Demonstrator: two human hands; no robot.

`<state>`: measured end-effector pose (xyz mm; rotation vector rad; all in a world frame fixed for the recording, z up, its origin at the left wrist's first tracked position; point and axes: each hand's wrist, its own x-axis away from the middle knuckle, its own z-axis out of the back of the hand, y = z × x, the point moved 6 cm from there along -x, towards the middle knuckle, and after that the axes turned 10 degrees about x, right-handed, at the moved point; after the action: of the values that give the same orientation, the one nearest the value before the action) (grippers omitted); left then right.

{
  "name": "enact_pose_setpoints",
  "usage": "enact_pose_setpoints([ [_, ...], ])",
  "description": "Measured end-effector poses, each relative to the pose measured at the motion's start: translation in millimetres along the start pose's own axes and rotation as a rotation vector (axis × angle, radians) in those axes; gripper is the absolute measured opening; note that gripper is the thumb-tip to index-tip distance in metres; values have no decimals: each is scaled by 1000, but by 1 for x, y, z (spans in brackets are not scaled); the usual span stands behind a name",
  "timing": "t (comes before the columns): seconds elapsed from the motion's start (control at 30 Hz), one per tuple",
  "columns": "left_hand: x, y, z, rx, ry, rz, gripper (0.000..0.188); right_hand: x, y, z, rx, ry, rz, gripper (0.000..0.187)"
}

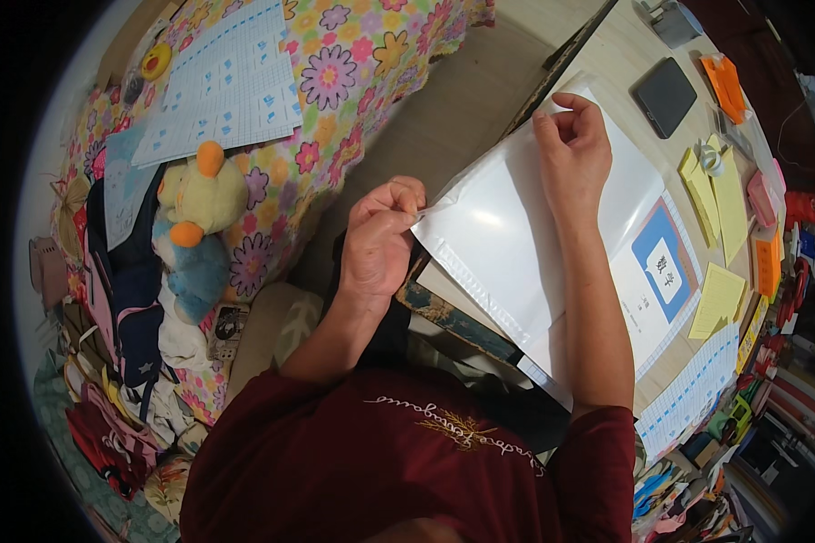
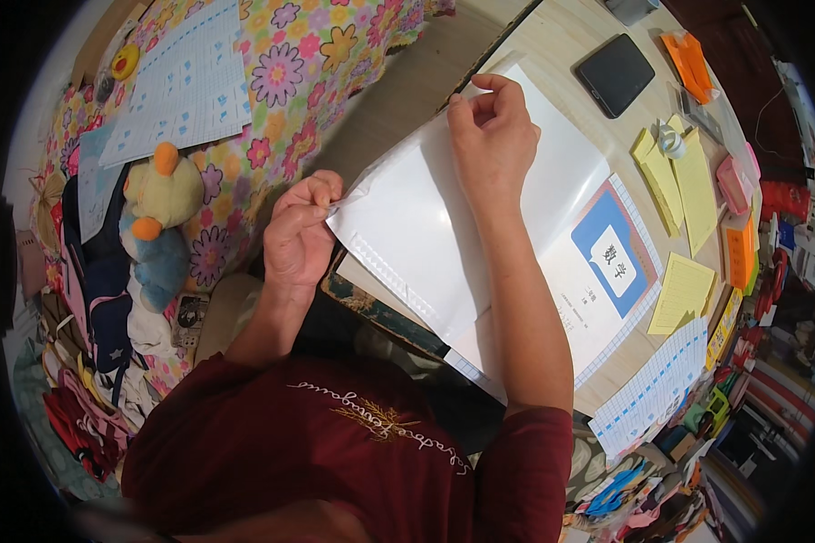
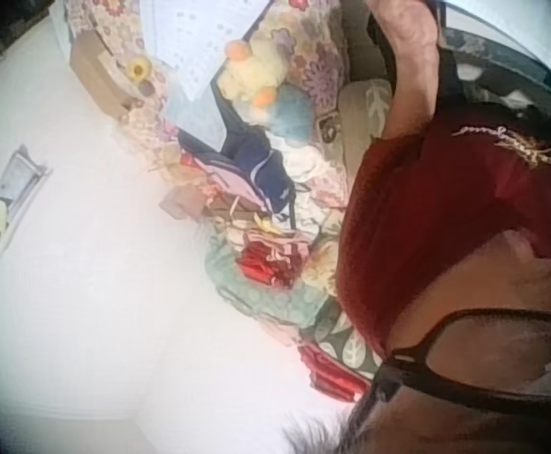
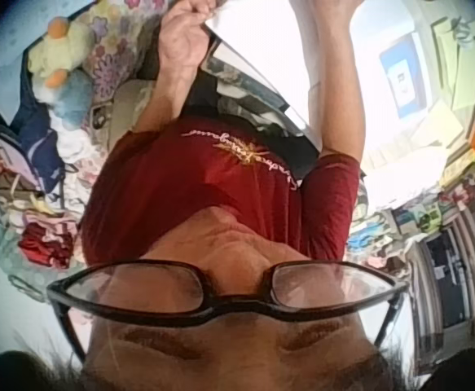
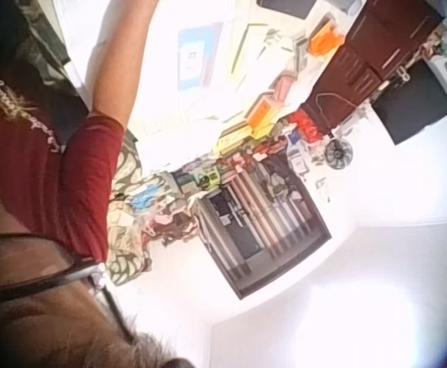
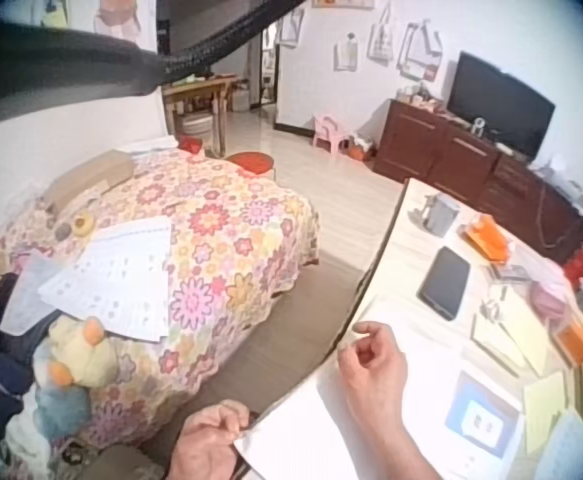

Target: The person slides the front and back covers of a math notebook into the internal pockets of a clear plastic protective sleeve.

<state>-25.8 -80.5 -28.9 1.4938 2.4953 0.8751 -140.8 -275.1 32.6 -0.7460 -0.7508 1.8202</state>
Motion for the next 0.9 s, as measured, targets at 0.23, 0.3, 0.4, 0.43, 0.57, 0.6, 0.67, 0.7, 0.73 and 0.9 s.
enact_pose_setpoints([
  [0.23, 3, 3, -4, -39, -54, -56, 7, 0, 1, 0, 24, 11, 1, 26],
  [0.3, 3, 4, -5, -72, -63, -83, 7, 0, 0, 0, 24, 7, -1, 26],
  [0.4, 4, 5, -6, -76, -67, -87, 6, -1, 2, 0, 27, 12, 14, 26],
  [0.43, 3, 5, -7, -77, -73, -88, 6, -1, 2, 0, 29, 16, 22, 26],
  [0.57, 3, 5, -7, -50, -75, -70, 7, 0, 0, 0, 13, 12, 12, 26],
  [0.6, 4, 4, -7, -39, -72, -63, 7, -1, 0, 0, 13, 11, 14, 26],
  [0.67, 4, 4, -7, -19, -63, -48, 7, -1, 0, 0, 13, 8, 19, 26],
  [0.7, 4, 4, -7, -11, -67, -44, 6, -1, -1, 0, 13, 6, 21, 26],
  [0.73, 4, 4, -7, -4, -70, -41, 6, -1, -1, 0, 14, 4, 23, 26],
  [0.9, 4, 3, -7, 39, -77, -18, 6, -1, 0, 1, 10, 7, 18, 26],
])
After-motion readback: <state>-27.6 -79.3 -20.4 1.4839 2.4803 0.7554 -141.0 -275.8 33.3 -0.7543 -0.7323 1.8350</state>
